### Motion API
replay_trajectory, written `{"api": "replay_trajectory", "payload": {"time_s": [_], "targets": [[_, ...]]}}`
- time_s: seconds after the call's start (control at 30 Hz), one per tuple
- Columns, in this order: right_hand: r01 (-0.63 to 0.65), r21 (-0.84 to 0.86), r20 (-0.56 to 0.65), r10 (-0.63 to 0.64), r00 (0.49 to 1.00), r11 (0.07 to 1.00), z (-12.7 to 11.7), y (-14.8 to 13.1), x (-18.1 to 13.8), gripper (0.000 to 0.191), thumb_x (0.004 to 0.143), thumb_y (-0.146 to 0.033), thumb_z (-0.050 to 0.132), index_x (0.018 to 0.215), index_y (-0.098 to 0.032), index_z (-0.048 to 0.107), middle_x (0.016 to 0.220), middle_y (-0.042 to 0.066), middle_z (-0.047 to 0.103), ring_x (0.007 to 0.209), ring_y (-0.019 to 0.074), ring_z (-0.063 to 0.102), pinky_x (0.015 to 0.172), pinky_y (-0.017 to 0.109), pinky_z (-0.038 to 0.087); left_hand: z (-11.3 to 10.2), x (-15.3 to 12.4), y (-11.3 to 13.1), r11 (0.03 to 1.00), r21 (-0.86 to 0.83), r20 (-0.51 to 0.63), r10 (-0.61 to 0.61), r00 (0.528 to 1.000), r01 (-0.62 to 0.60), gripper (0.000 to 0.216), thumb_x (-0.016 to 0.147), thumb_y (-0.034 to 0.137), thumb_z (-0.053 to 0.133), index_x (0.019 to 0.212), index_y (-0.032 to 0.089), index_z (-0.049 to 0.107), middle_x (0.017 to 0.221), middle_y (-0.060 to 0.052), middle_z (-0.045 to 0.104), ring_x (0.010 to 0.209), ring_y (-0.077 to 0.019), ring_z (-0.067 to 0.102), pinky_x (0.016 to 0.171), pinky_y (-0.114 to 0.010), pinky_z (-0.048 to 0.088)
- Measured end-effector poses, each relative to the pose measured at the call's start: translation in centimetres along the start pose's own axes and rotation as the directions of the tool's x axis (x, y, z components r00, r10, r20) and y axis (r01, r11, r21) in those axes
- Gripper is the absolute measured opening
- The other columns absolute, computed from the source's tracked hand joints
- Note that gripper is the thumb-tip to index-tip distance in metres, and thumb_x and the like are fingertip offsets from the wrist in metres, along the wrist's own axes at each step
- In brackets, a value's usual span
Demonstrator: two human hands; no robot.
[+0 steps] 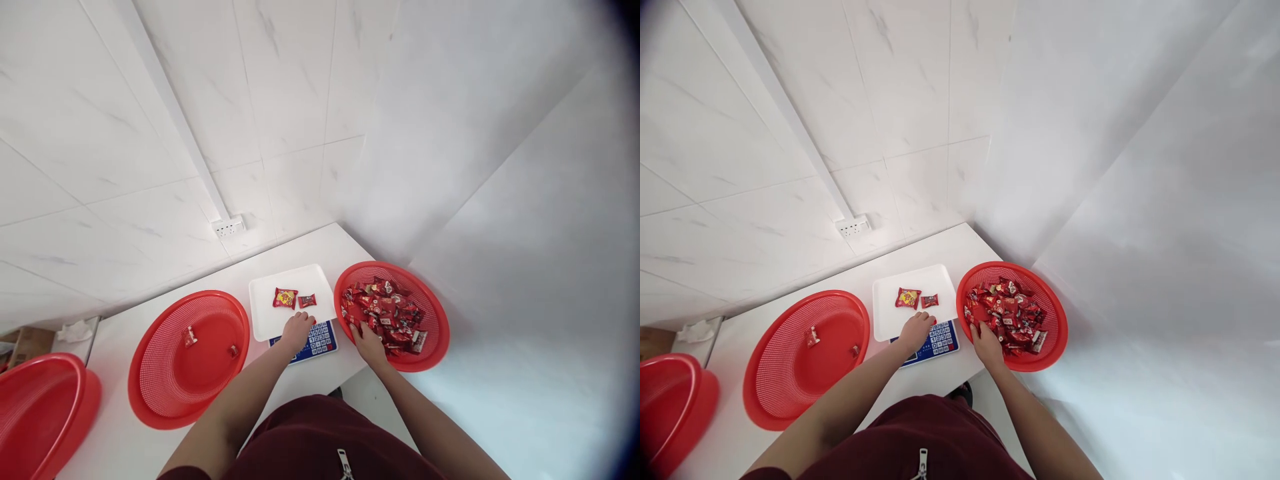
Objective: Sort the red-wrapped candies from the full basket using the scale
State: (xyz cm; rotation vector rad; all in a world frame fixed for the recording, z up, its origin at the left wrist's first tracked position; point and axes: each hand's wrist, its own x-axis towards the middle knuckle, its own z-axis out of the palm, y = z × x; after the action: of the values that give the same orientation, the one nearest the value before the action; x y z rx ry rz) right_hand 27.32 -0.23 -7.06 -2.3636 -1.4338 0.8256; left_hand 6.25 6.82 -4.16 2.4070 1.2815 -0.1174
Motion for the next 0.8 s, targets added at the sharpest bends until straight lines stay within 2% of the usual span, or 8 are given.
{"api": "replay_trajectory", "payload": {"time_s": [0.2,0.33,0.37,0.43,0.47,0.53,0.63,0.8], "targets": [[0.014,-0.008,0.01,-0.014,1.0,1.0,0.3,0.4,0.3,0.045,0.091,-0.044,0.029,0.112,-0.014,0.055,0.105,0.014,0.067,0.1,0.0247,0.062,0.081,0.032,0.044,-1.4,-1.2,0.5,0.961,-0.267,-0.07,-0.094,0.993,0.072,0.028,0.088,0.018,0.038,0.108,0.018,0.057,0.109,-0.011,0.061,0.105,-0.0229,0.052,0.089,-0.037,0.042],[0.013,-0.009,0.006,-0.012,1.0,1.0,0.4,0.5,0.3,0.042,0.091,-0.042,0.029,0.111,-0.016,0.055,0.107,0.014,0.066,0.101,0.0249,0.062,0.081,0.033,0.045,-4.8,-3.4,1.9,0.848,-0.525,-0.115,-0.155,0.981,0.073,0.031,0.092,0.026,0.032,0.115,0.018,0.051,0.102,-0.006,0.062,0.091,-0.0164,0.058,0.08,-0.03,0.047],[0.009,-0.011,0.006,-0.009,1.0,1.0,0.4,0.5,0.3,0.042,0.091,-0.042,0.029,0.111,-0.016,0.055,0.108,0.014,0.066,0.1,0.0248,0.062,0.08,0.033,0.045,-6.1,-4.3,2.4,0.775,-0.63,-0.114,-0.158,0.981,0.052,0.031,0.092,0.028,0.032,0.115,0.018,0.051,0.096,-0.005,0.062,0.086,-0.0146,0.059,0.077,-0.028,0.048],[-0.002,-0.019,0.014,0.002,1.0,1.0,0.4,0.5,0.3,0.04,0.091,-0.042,0.028,0.108,-0.017,0.055,0.105,0.013,0.067,0.099,0.0247,0.063,0.079,0.033,0.045,-9.2,-6.4,3.6,0.343,-0.939,-0.079,-0.152,0.985,-0.022,0.03,0.089,0.032,0.043,0.112,0.016,0.052,0.087,-0.004,0.06,0.077,-0.0126,0.059,0.072,-0.027,0.049],[-0.004,-0.026,0.019,0.005,1.0,1.0,0.4,0.5,0.4,0.04,0.091,-0.042,0.028,0.106,-0.018,0.056,0.103,0.013,0.068,0.098,0.0247,0.063,0.079,0.033,0.046,-10.8,-7.6,4.2,0.146,-0.988,-0.062,-0.139,0.988,-0.041,0.028,0.086,0.033,0.051,0.109,0.017,0.054,0.084,-0.002,0.059,0.074,-0.0109,0.058,0.071,-0.026,0.049],[0.0,-0.036,0.02,0.001,1.0,0.999,0.4,0.6,0.4,0.039,0.091,-0.043,0.028,0.103,-0.019,0.056,0.101,0.013,0.068,0.096,0.0251,0.064,0.078,0.033,0.046,-13.8,-9.8,5.3,-0.081,-0.995,-0.052,-0.118,0.992,-0.062,0.027,0.077,0.029,0.064,0.101,0.018,0.059,0.084,-0.001,0.059,0.072,-0.0091,0.057,0.069,-0.024,0.049],[0.008,-0.044,0.013,-0.008,1.0,0.999,0.5,0.7,0.5,0.038,0.091,-0.043,0.028,0.101,-0.019,0.056,0.101,0.013,0.068,0.094,0.0249,0.064,0.077,0.034,0.046,-17.1,-12.5,6.6,-0.153,-0.978,-0.127,-0.095,0.987,-0.14,0.027,0.071,0.026,0.071,0.096,0.019,0.064,0.082,-0.001,0.06,0.07,-0.0088,0.057,0.065,-0.022,0.049],[0.008,-0.053,0.006,-0.008,1.0,0.999,0.4,0.5,0.3,0.038,0.09,-0.042,0.028,0.101,-0.019,0.056,0.099,0.013,0.068,0.091,0.025,0.065,0.078,0.035,0.047,-18.9,-15.0,7.2,-0.087,-0.966,-0.239,-0.071,0.968,-0.245,0.029,0.077,0.028,0.067,0.104,0.018,0.063,0.074,-0.002,0.062,0.067,-0.0104,0.058,0.062,-0.023,0.051]]}}
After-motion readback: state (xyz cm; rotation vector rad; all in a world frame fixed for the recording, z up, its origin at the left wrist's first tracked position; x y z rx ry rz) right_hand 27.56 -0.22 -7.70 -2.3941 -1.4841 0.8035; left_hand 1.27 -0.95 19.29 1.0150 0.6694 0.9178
